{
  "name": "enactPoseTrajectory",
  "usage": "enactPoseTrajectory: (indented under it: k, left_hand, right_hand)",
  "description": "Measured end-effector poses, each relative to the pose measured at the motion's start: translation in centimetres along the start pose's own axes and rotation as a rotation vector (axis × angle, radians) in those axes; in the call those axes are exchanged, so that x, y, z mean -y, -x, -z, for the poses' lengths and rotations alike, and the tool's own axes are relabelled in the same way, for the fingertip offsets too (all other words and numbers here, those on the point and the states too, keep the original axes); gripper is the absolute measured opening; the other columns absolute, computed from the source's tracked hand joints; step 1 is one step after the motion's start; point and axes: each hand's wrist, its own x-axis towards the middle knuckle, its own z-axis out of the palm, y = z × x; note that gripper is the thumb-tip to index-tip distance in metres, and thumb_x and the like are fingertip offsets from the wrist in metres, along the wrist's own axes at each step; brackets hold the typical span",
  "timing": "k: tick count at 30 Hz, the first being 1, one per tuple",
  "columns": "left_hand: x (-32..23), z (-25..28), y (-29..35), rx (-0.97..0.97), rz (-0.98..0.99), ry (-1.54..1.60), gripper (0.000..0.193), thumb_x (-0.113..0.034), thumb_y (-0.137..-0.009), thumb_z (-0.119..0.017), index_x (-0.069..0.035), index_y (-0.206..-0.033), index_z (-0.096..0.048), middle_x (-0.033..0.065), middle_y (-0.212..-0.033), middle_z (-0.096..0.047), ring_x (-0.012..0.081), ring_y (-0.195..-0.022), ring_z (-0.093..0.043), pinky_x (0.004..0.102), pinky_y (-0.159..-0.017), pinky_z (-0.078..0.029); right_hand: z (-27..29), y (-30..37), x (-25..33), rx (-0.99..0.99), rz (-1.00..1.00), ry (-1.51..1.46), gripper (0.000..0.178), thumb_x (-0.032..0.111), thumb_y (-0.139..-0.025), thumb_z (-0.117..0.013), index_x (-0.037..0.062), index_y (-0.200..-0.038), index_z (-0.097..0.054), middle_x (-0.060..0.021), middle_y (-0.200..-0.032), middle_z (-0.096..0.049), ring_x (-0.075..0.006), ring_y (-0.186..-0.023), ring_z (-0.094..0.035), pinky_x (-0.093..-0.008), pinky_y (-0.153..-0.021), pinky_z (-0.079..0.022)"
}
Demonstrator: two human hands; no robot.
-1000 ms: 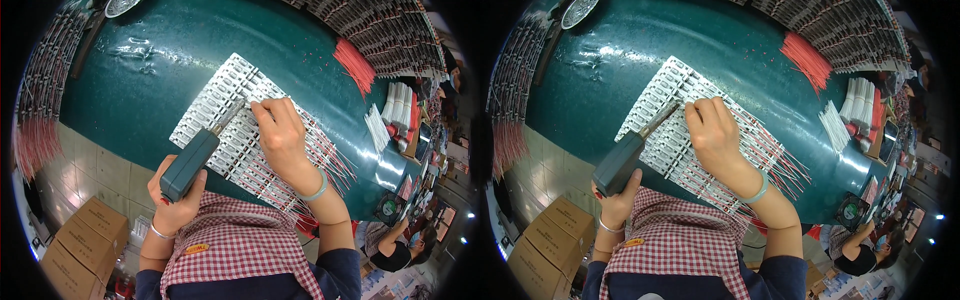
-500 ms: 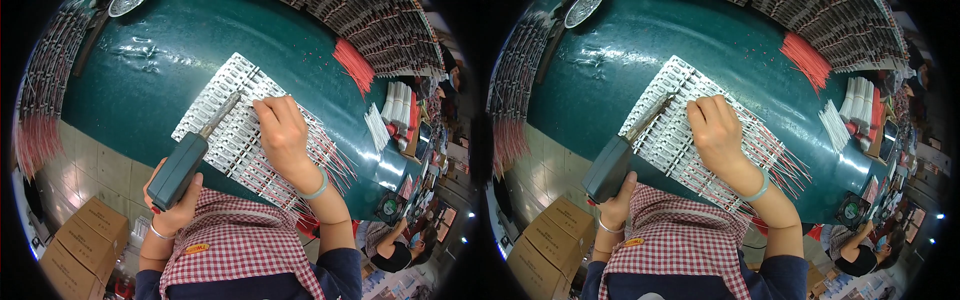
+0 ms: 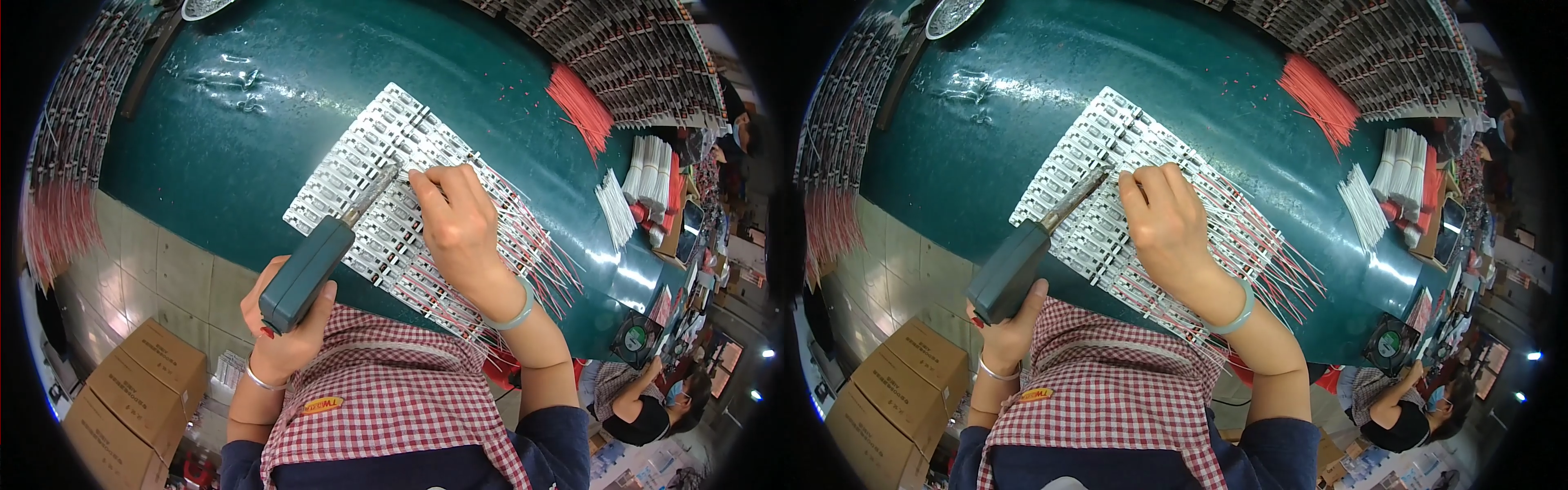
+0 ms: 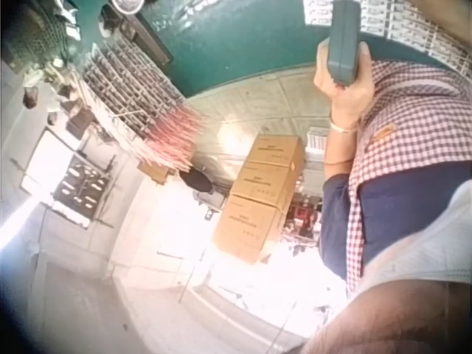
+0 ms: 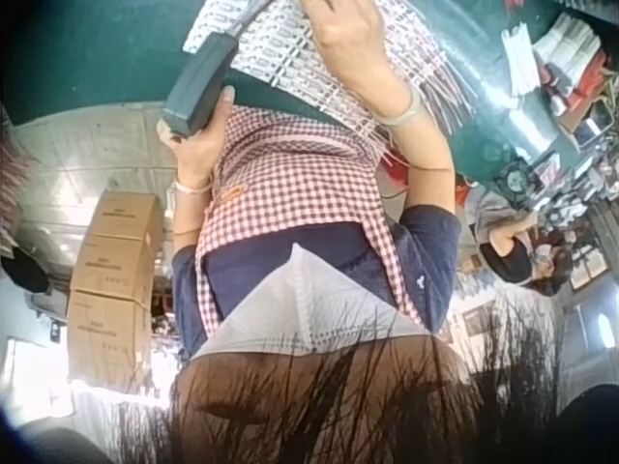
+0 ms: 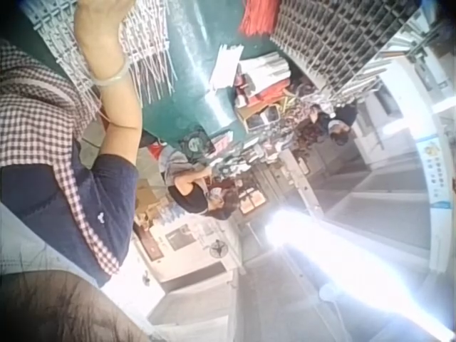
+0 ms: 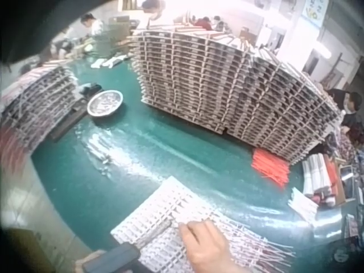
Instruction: The person solders multiple wires onto a sequence of electronic components on a circuit board using a soldering iron.
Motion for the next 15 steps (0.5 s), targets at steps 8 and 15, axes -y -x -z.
enactPoseTrajectory:
  k: [8, 15]
  left_hand:
    - [0.0, 0.2, -0.2, 0.038, 0.009, -0.038, 0.02, 0.004, -0.075, -0.074, 0.004, -0.093, -0.067, 0.0097, -0.088, -0.065, 0.0172, -0.071, -0.062, 0.0261, -0.064, -0.05]
    - [1.2, 0.5, 1.4, -0.094, -0.006, -0.004, 0.026, -0.001, -0.075, -0.077, 0.007, -0.099, -0.068, 0.0148, -0.092, -0.07, 0.022, -0.076, -0.068, 0.0294, -0.069, -0.054]
  right_hand:
    - [0.1, -0.4, 0.5, -0.018, -0.028, 0.018, 0.031, -0.01, -0.067, -0.066, -0.0026, -0.097, -0.068, -0.0105, -0.086, -0.061, -0.0243, -0.075, -0.059, -0.0345, -0.061, -0.05]
    - [0.0, -0.5, 0.5, -0.027, -0.021, 0.023, 0.031, -0.011, -0.066, -0.065, -0.0026, -0.096, -0.067, -0.0102, -0.085, -0.06, -0.0245, -0.075, -0.058, -0.0348, -0.061, -0.049]
